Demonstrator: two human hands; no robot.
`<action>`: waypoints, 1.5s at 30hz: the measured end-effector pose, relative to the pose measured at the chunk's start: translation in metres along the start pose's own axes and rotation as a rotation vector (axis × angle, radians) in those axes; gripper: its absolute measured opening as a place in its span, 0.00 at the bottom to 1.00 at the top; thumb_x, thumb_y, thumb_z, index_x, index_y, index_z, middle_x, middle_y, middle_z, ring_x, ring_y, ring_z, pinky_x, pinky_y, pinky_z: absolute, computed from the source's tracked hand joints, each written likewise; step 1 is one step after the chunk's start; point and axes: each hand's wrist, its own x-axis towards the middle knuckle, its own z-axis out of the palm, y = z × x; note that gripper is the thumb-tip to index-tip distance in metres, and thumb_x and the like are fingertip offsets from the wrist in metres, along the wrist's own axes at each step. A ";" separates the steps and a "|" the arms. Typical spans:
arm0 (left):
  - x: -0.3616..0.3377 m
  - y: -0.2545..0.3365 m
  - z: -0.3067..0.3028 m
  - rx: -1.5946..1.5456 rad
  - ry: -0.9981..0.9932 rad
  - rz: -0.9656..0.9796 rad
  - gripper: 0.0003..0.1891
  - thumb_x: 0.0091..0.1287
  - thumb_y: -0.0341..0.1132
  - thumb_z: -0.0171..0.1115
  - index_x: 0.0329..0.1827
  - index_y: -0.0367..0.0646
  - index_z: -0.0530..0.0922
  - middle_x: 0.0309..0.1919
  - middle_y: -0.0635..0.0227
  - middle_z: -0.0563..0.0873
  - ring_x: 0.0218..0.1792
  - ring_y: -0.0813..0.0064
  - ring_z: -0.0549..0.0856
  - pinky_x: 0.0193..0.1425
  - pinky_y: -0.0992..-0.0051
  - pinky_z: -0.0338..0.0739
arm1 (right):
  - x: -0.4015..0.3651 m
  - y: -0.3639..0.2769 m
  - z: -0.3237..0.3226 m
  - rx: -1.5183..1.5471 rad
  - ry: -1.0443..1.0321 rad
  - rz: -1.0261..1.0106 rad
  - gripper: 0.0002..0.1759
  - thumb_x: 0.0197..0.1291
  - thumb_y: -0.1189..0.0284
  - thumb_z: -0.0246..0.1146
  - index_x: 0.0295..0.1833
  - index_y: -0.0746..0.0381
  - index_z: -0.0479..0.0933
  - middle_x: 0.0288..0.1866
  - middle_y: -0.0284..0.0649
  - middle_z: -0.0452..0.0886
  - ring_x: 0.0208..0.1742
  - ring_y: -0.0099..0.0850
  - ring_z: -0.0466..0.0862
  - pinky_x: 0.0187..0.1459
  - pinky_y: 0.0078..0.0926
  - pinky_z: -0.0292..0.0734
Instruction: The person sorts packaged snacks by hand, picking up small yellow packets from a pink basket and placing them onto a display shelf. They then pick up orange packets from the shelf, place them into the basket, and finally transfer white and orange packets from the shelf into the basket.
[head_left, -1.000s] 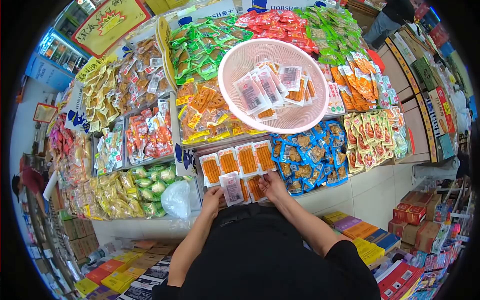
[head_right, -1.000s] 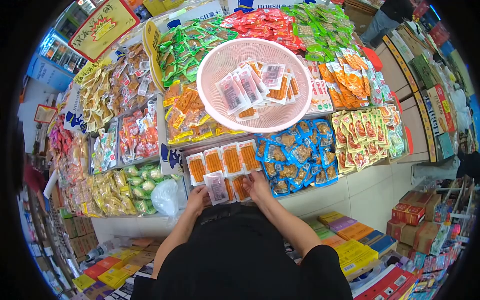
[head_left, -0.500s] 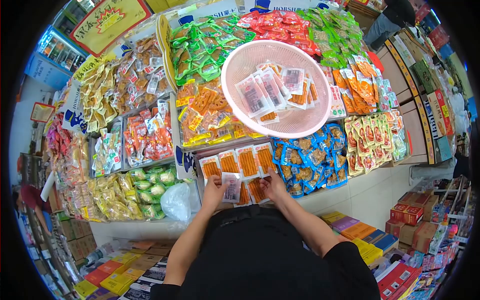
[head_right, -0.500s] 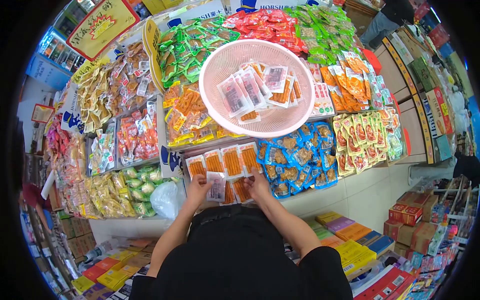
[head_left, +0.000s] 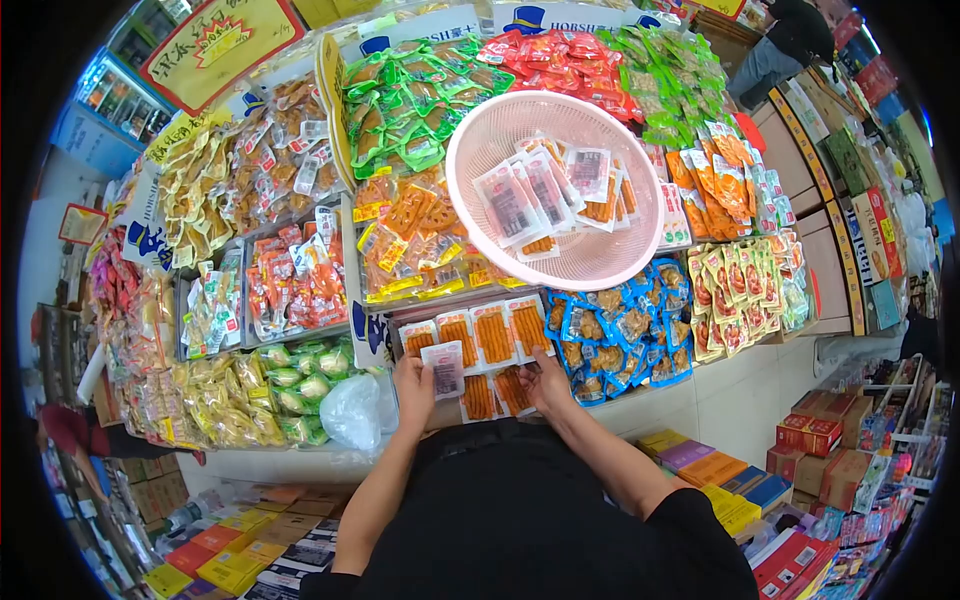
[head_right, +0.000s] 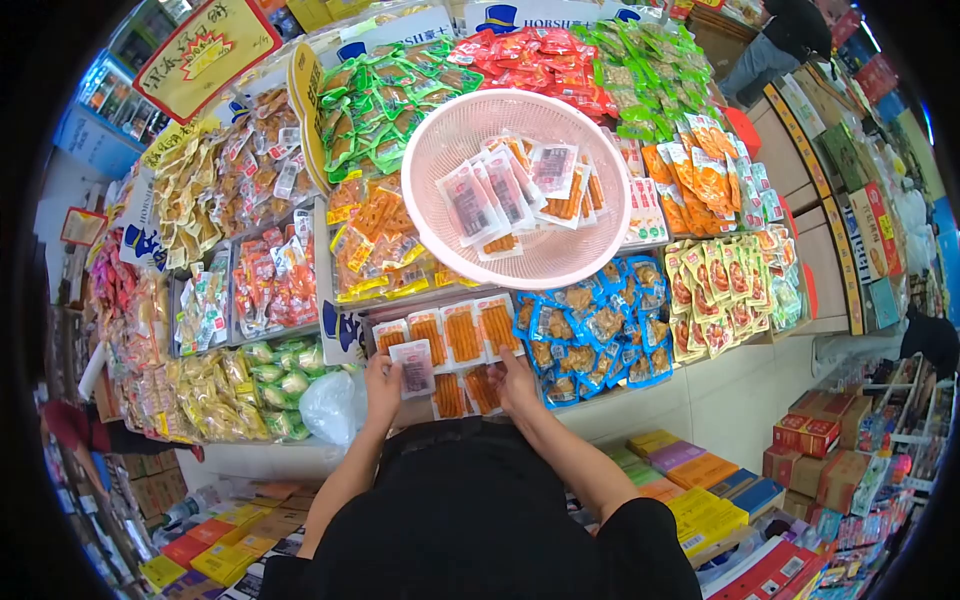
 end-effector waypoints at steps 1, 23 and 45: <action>0.001 -0.004 0.003 0.000 0.004 0.002 0.05 0.62 0.28 0.56 0.33 0.35 0.72 0.38 0.48 0.79 0.45 0.53 0.78 0.52 0.63 0.70 | 0.000 -0.001 0.002 -0.006 0.006 0.006 0.13 0.62 0.62 0.61 0.48 0.52 0.67 0.35 0.33 0.76 0.30 0.25 0.78 0.26 0.20 0.73; 0.023 -0.009 0.024 -0.009 0.006 -0.247 0.06 0.63 0.28 0.53 0.37 0.32 0.70 0.33 0.48 0.77 0.37 0.50 0.78 0.45 0.60 0.71 | 0.028 -0.039 0.024 -0.527 -0.357 -0.015 0.27 0.55 0.70 0.68 0.58 0.64 0.68 0.50 0.39 0.79 0.48 0.28 0.80 0.49 0.32 0.77; 0.030 0.013 0.031 0.055 -0.142 -0.480 0.34 0.56 0.40 0.69 0.59 0.26 0.66 0.55 0.46 0.74 0.56 0.60 0.76 0.60 0.68 0.70 | 0.021 -0.036 0.036 -0.424 -0.530 0.211 0.26 0.57 0.66 0.66 0.60 0.63 0.69 0.53 0.41 0.78 0.51 0.31 0.80 0.51 0.31 0.78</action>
